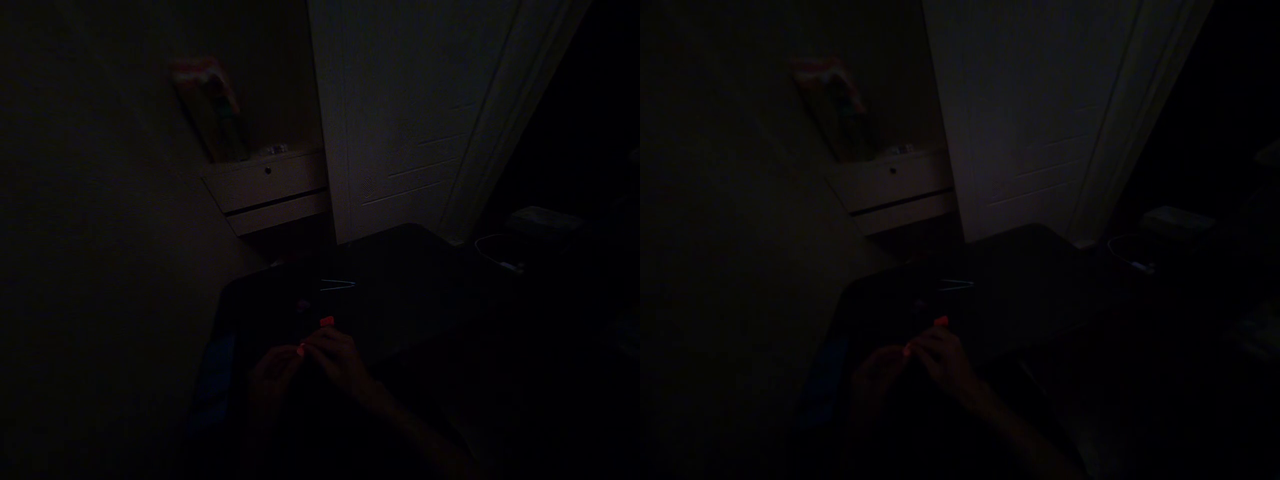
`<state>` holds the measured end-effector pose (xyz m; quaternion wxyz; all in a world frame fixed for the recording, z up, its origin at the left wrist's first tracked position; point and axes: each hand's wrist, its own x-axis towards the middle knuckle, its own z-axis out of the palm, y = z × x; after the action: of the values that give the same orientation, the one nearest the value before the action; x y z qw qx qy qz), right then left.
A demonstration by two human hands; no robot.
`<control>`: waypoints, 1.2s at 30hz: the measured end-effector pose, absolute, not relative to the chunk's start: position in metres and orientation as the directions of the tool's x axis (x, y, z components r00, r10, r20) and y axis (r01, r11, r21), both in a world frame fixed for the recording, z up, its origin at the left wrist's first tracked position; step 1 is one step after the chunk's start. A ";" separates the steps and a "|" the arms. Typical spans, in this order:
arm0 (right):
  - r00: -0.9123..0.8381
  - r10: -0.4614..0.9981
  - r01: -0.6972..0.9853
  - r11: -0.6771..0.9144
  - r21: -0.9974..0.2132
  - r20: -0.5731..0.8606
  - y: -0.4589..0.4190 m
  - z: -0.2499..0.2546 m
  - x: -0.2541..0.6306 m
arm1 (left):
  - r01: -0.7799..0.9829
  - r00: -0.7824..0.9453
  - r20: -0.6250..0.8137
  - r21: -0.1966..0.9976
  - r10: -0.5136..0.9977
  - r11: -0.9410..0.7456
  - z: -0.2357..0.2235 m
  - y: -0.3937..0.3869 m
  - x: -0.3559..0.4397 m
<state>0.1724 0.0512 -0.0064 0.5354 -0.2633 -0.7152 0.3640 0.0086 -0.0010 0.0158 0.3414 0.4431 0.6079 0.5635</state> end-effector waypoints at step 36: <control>-0.291 0.659 -0.048 0.714 -0.699 0.693 0.050 -0.002 0.174 | 0.326 -0.366 0.117 0.945 0.923 0.010 0.027 0.000 0.005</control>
<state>0.1742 0.0497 -0.0021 0.5582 -0.2069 -0.7385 0.3166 0.0050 -0.0002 0.0269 0.2912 0.4820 0.6481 0.5127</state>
